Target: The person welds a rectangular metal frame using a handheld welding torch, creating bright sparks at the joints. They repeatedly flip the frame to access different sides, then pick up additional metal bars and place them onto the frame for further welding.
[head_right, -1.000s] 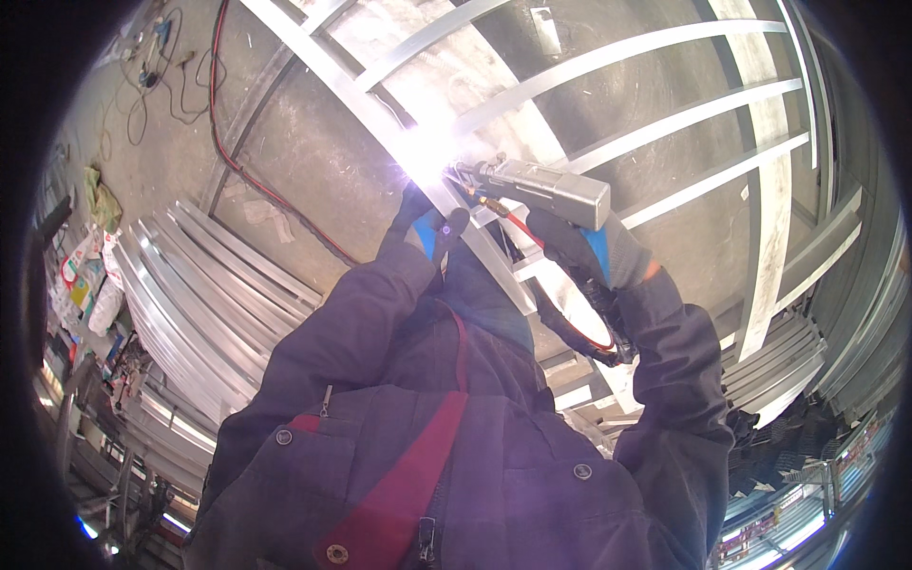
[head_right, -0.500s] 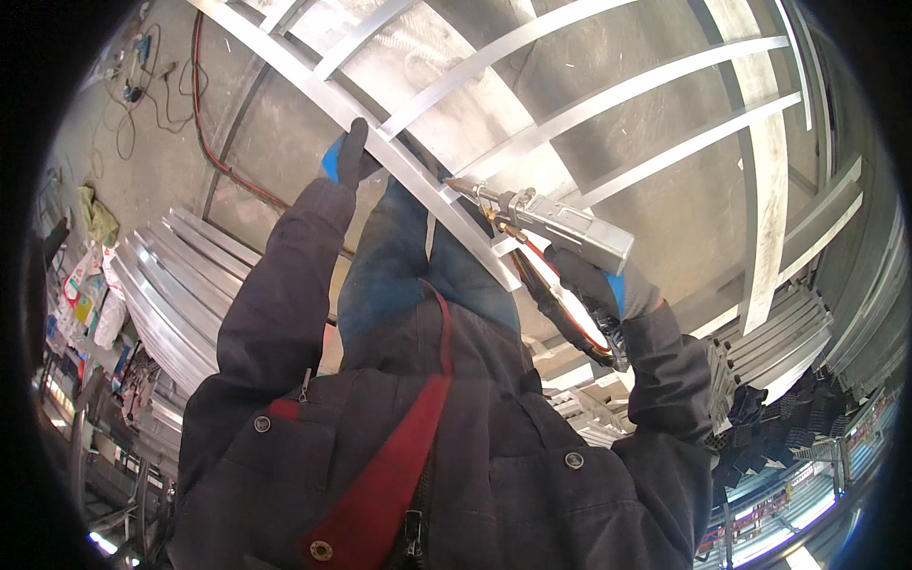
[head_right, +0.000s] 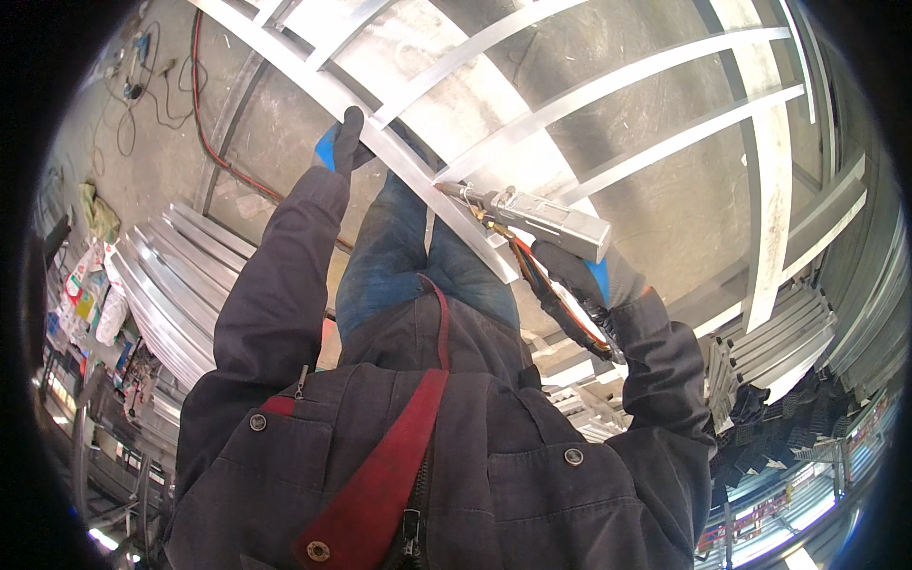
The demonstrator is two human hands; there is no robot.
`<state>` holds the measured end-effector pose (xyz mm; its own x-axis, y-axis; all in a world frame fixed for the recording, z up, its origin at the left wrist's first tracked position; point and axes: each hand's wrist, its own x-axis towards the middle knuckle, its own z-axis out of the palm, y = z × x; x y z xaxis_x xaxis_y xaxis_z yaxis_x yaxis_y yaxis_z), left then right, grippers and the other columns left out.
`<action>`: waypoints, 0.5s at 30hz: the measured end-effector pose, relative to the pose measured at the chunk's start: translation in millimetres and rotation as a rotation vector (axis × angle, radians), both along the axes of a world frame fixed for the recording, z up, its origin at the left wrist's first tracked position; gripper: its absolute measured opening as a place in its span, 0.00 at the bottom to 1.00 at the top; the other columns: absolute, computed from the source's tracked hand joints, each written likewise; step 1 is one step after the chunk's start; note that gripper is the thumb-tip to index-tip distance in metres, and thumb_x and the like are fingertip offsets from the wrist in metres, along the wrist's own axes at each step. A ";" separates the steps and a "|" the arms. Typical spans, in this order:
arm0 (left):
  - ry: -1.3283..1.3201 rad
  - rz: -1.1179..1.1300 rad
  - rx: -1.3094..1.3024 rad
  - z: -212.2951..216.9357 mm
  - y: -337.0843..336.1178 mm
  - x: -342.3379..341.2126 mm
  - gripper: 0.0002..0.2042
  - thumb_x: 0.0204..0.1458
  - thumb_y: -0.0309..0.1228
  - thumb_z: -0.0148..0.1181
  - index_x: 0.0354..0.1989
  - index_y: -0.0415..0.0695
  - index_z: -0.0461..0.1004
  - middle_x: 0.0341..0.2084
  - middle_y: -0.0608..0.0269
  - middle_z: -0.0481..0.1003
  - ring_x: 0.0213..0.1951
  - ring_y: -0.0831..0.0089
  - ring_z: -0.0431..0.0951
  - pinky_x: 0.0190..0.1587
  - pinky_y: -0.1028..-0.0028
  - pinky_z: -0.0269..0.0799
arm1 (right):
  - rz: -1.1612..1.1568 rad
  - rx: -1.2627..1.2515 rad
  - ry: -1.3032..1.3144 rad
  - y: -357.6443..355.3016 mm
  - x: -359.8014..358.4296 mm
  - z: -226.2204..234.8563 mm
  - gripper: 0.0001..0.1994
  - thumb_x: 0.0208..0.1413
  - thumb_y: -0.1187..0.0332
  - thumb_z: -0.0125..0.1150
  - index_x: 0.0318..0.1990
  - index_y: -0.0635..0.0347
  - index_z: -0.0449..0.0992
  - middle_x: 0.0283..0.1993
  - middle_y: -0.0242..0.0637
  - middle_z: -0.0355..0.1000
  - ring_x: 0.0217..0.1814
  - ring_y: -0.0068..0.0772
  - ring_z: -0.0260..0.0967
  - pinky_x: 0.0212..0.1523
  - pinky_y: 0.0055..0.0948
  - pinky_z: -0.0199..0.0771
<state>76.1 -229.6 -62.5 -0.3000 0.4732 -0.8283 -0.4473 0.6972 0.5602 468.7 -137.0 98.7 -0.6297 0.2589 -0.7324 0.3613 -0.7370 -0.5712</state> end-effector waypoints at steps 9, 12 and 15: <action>-0.016 0.033 0.016 -0.8 -0.2 0.8 0.42 0.53 0.57 0.66 0.62 0.29 0.64 0.50 0.47 0.75 0.49 0.62 0.81 0.52 0.66 0.81 | 0.097 0.070 -0.019 2.6 -0.1 -6.5 0.24 0.64 0.67 0.63 0.65 0.63 0.67 0.48 0.36 0.74 0.39 0.19 0.72 0.37 0.18 0.77; 0.006 0.014 -0.019 -4.8 -1.2 0.1 0.42 0.53 0.57 0.66 0.61 0.29 0.64 0.49 0.48 0.75 0.48 0.62 0.81 0.52 0.66 0.82 | 0.071 0.107 -0.010 -1.1 -2.9 -9.8 0.22 0.65 0.65 0.61 0.63 0.63 0.69 0.41 0.33 0.74 0.33 0.17 0.71 0.30 0.18 0.75; 0.019 0.005 -0.039 -9.3 -1.6 -1.9 0.42 0.53 0.57 0.66 0.61 0.30 0.65 0.50 0.48 0.75 0.48 0.62 0.81 0.52 0.67 0.82 | 0.059 0.096 -0.019 -1.2 -4.0 -10.7 0.19 0.65 0.63 0.61 0.59 0.63 0.71 0.37 0.32 0.74 0.29 0.16 0.69 0.27 0.18 0.73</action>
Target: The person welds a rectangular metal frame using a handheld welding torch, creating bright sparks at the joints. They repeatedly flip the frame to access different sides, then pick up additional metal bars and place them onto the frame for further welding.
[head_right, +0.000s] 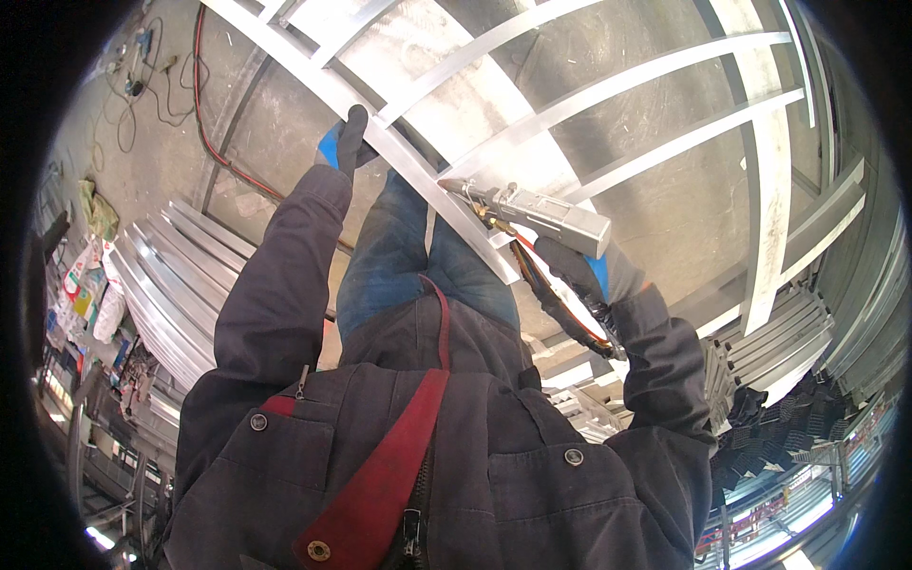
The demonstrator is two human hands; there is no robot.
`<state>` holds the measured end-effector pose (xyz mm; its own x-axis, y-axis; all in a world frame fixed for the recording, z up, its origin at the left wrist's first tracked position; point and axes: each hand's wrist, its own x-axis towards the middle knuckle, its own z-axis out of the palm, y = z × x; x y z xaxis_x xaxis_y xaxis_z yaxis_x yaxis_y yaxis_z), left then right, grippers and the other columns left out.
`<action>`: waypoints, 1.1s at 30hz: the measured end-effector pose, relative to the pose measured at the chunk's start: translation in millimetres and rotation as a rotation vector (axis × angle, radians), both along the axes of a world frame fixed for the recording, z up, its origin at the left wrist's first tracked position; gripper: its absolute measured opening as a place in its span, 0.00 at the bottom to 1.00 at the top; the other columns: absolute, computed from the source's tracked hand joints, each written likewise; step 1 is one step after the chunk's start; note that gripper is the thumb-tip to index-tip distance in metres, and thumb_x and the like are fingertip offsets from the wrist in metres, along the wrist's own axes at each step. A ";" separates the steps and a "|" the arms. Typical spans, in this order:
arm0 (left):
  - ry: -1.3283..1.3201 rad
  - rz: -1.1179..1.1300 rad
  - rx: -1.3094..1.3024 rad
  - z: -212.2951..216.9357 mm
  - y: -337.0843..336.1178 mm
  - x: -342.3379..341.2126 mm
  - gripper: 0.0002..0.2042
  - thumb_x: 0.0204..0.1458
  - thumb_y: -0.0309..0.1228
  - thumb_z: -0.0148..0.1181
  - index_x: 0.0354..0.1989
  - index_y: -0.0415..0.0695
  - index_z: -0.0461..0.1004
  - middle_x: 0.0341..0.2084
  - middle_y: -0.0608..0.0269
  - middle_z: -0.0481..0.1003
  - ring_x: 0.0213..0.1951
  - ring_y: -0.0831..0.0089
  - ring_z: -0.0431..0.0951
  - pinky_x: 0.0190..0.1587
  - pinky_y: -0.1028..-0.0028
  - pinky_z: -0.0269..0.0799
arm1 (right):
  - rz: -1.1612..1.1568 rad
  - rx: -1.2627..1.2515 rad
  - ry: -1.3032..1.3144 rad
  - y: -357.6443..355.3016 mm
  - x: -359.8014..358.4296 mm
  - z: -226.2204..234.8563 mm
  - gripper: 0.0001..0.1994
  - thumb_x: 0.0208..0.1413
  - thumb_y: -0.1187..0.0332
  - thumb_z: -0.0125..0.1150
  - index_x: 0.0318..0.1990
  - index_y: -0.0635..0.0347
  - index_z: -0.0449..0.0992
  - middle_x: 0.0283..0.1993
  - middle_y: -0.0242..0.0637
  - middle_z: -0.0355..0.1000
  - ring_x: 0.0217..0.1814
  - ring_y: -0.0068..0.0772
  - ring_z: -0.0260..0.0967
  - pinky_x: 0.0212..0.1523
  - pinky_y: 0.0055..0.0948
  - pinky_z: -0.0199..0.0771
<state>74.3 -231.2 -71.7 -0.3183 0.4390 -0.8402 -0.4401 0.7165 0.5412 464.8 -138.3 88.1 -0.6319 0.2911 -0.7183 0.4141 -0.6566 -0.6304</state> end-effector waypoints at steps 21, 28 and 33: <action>-0.057 0.037 0.066 9.1 -1.1 1.5 0.50 0.50 0.63 0.65 0.65 0.28 0.60 0.55 0.45 0.72 0.53 0.58 0.78 0.58 0.65 0.76 | 0.160 0.033 -0.089 13.2 -6.1 0.8 0.20 0.64 0.67 0.59 0.62 0.61 0.70 0.42 0.30 0.74 0.33 0.16 0.69 0.33 0.21 0.73; -0.041 0.033 0.073 6.6 -0.7 1.2 0.50 0.52 0.63 0.63 0.66 0.27 0.59 0.56 0.44 0.72 0.53 0.59 0.78 0.58 0.65 0.77 | 0.163 0.144 -0.013 14.0 -11.3 4.3 0.19 0.64 0.65 0.60 0.60 0.62 0.71 0.39 0.31 0.74 0.32 0.17 0.69 0.32 0.21 0.72; -0.064 0.053 0.018 16.8 7.4 3.7 0.49 0.53 0.63 0.62 0.66 0.26 0.59 0.56 0.44 0.72 0.53 0.58 0.79 0.57 0.65 0.78 | 0.184 0.136 -0.034 14.7 -9.1 11.1 0.19 0.63 0.65 0.60 0.58 0.63 0.72 0.37 0.31 0.73 0.32 0.18 0.69 0.32 0.22 0.72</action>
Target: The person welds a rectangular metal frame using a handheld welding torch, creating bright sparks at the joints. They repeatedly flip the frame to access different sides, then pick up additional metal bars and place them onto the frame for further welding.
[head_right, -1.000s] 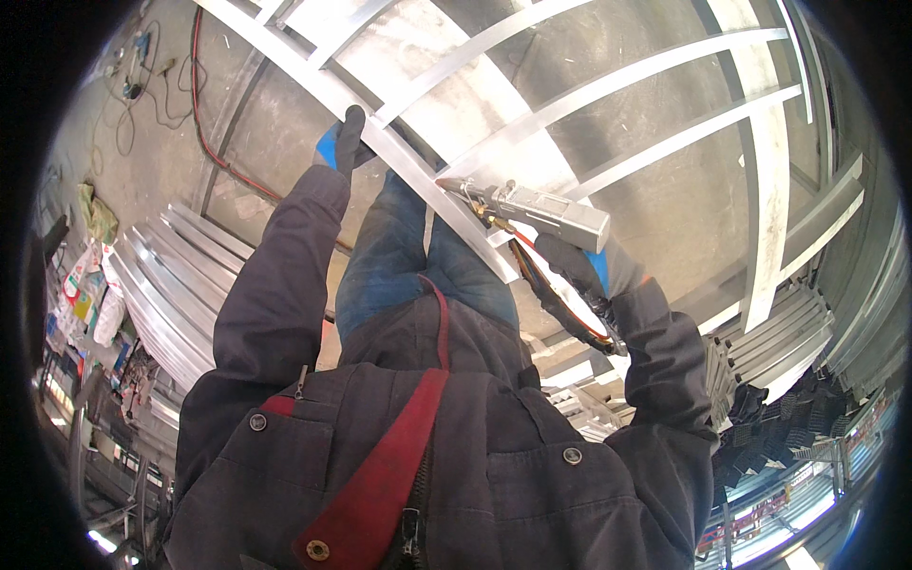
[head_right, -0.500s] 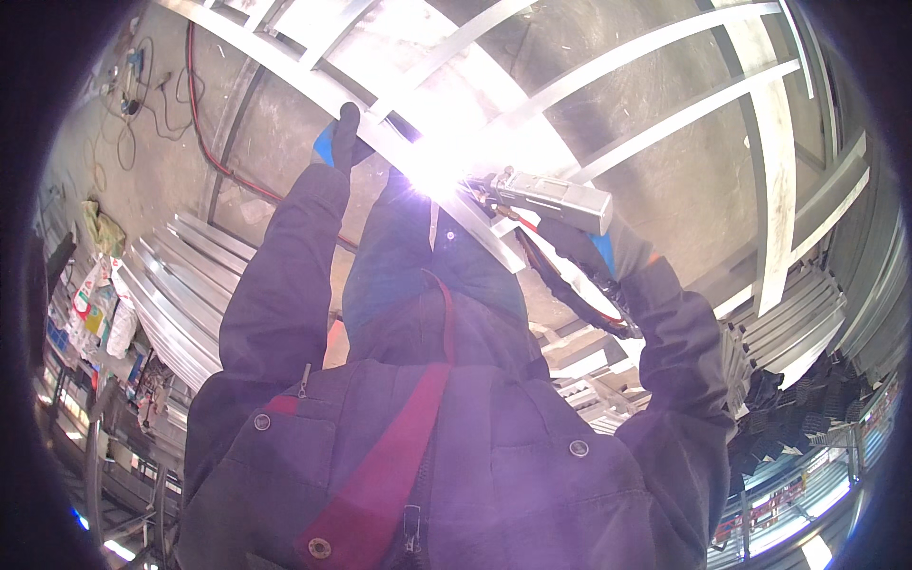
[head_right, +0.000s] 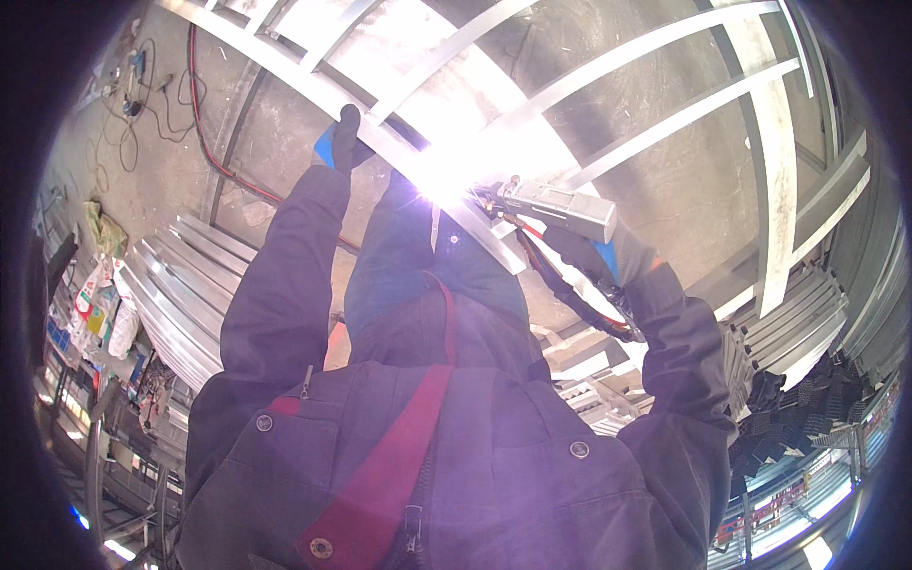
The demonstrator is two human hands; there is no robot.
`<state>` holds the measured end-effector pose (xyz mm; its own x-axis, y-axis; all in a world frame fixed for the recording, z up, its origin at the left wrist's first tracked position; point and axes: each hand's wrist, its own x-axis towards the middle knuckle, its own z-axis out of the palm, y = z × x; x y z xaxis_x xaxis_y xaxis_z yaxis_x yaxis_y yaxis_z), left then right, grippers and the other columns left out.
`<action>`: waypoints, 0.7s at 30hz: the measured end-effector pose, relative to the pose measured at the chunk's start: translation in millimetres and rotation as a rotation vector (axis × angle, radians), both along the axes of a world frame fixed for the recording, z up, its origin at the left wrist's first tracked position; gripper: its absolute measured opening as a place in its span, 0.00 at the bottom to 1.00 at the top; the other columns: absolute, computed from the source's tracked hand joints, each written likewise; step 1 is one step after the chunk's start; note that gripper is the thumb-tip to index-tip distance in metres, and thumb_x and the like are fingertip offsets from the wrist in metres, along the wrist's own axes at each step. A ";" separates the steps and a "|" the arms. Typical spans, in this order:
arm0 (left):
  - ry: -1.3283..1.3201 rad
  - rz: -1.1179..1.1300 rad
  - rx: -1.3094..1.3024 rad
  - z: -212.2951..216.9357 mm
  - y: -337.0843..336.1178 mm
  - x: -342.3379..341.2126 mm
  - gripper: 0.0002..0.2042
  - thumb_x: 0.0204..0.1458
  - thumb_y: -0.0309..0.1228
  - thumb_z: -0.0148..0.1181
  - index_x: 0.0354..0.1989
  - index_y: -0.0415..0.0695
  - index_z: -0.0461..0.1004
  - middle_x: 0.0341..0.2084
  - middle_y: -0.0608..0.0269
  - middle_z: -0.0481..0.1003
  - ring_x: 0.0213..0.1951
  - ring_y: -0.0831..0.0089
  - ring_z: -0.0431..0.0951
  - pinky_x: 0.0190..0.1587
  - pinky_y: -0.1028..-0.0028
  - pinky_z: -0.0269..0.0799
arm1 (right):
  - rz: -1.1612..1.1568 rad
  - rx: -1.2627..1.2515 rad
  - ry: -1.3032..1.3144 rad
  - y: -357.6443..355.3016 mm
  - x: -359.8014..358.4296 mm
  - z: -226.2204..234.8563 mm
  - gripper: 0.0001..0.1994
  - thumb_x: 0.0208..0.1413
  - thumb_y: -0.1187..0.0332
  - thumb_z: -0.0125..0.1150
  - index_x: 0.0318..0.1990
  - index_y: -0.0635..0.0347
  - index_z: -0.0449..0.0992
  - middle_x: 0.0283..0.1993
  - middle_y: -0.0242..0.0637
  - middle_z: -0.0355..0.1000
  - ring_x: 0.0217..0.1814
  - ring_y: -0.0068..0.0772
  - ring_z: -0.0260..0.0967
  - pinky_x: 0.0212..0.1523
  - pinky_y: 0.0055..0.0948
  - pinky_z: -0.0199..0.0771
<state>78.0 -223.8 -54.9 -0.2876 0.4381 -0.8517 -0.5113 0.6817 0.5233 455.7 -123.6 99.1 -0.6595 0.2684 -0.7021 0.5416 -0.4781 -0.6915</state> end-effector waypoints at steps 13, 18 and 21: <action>0.135 -0.015 0.041 -4.1 -2.1 2.9 0.40 0.56 0.59 0.62 0.60 0.29 0.67 0.46 0.52 0.76 0.39 0.67 0.79 0.43 0.70 0.80 | -0.110 -0.092 -0.189 -22.1 37.3 32.9 0.18 0.62 0.63 0.61 0.54 0.67 0.75 0.33 0.32 0.73 0.32 0.20 0.69 0.31 0.23 0.71; 0.041 -0.053 0.024 -17.0 -0.6 -3.8 0.46 0.54 0.62 0.62 0.65 0.30 0.61 0.55 0.45 0.72 0.53 0.57 0.78 0.57 0.61 0.79 | -0.270 -0.005 -0.205 -66.0 70.3 54.3 0.18 0.63 0.60 0.59 0.49 0.68 0.77 0.31 0.33 0.74 0.31 0.23 0.70 0.30 0.24 0.70; 0.005 -0.040 0.043 -20.4 1.0 -2.3 0.47 0.54 0.63 0.61 0.67 0.31 0.60 0.58 0.45 0.70 0.56 0.56 0.76 0.60 0.61 0.76 | -0.276 0.018 -0.227 -91.8 82.5 63.2 0.19 0.64 0.57 0.59 0.49 0.67 0.77 0.30 0.32 0.73 0.29 0.22 0.69 0.29 0.24 0.69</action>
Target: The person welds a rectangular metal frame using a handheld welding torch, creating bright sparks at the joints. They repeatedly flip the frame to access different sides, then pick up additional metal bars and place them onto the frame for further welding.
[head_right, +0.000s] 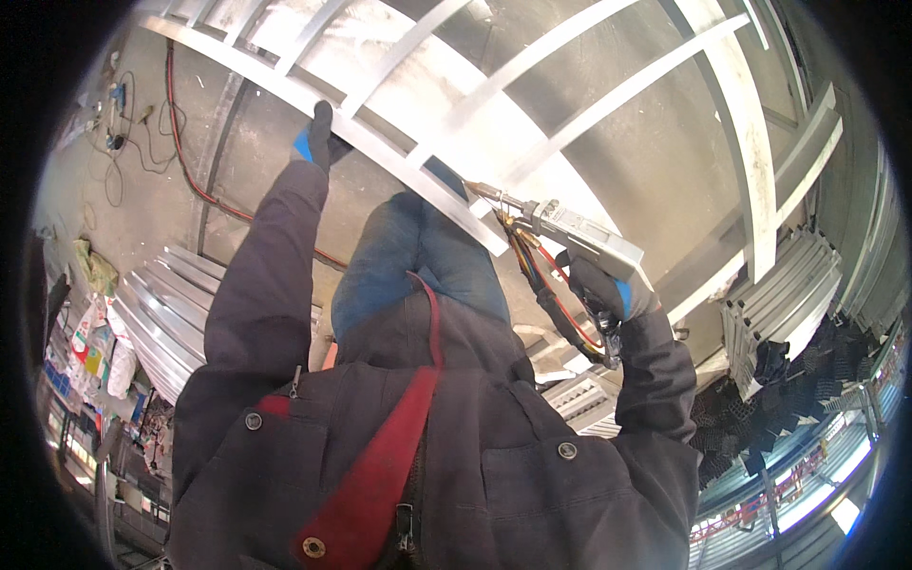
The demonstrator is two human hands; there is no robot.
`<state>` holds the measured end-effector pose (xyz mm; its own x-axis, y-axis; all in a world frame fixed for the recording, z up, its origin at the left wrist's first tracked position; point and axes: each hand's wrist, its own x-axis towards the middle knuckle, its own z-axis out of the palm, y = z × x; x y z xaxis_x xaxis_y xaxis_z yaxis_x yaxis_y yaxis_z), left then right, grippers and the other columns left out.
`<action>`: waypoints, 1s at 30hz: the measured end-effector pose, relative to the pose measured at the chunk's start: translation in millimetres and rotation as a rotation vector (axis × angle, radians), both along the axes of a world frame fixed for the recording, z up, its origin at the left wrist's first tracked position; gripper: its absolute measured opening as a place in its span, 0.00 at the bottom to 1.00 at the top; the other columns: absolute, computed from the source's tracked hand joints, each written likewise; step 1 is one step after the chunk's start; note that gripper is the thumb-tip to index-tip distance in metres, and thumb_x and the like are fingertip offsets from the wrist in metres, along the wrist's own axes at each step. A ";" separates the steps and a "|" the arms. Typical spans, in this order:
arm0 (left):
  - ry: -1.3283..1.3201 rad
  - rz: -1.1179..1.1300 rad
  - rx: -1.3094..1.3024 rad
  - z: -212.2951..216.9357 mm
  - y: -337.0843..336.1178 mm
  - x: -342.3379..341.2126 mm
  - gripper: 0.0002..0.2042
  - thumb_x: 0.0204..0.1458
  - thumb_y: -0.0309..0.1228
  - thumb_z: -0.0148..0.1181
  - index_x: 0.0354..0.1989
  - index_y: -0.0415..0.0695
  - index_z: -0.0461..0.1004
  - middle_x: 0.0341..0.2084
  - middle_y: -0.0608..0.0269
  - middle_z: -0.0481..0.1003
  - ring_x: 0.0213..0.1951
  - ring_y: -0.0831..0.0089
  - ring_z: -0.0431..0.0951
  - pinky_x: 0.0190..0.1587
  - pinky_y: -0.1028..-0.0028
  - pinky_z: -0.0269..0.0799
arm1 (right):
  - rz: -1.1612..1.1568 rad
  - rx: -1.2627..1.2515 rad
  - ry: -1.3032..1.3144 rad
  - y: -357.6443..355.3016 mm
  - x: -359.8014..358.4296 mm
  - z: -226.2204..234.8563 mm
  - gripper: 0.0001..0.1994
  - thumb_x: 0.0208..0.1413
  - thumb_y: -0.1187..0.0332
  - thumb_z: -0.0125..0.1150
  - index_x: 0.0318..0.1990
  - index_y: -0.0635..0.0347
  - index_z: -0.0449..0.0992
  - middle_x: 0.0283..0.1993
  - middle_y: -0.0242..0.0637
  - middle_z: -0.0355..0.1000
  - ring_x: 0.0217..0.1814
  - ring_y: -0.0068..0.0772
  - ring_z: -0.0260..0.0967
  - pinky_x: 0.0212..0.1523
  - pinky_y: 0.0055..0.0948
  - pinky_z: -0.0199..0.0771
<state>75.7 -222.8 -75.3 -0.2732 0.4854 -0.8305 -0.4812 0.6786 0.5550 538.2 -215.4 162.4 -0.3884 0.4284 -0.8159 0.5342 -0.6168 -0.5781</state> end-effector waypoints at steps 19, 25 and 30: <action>0.156 -0.161 -0.027 -2.7 -78.9 125.2 0.35 0.57 0.55 0.63 0.62 0.38 0.67 0.50 0.54 0.74 0.46 0.66 0.79 0.50 0.67 0.78 | 0.104 -0.010 0.025 0.2 26.1 -21.2 0.15 0.63 0.61 0.62 0.46 0.65 0.78 0.28 0.27 0.70 0.27 0.17 0.65 0.27 0.21 0.64; 0.213 -0.112 -0.048 4.9 -75.3 129.5 0.35 0.58 0.55 0.62 0.56 0.31 0.69 0.46 0.53 0.75 0.45 0.66 0.80 0.51 0.69 0.80 | 0.171 -0.138 0.071 13.0 42.6 -42.9 0.12 0.64 0.64 0.60 0.48 0.62 0.76 0.33 0.31 0.72 0.29 0.17 0.66 0.27 0.19 0.68; 0.212 -0.056 -0.011 5.7 -76.6 135.3 0.35 0.57 0.56 0.64 0.55 0.32 0.70 0.46 0.54 0.75 0.45 0.67 0.80 0.50 0.69 0.80 | 0.198 -0.108 0.072 19.7 38.9 -44.0 0.13 0.64 0.61 0.61 0.47 0.61 0.76 0.32 0.29 0.71 0.27 0.16 0.65 0.24 0.18 0.66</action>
<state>211.0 -299.4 -69.6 -0.4153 0.4963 -0.7624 -0.3162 0.7071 0.6325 577.1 -195.7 118.4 -0.5148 0.2496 -0.8202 0.6108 -0.5646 -0.5551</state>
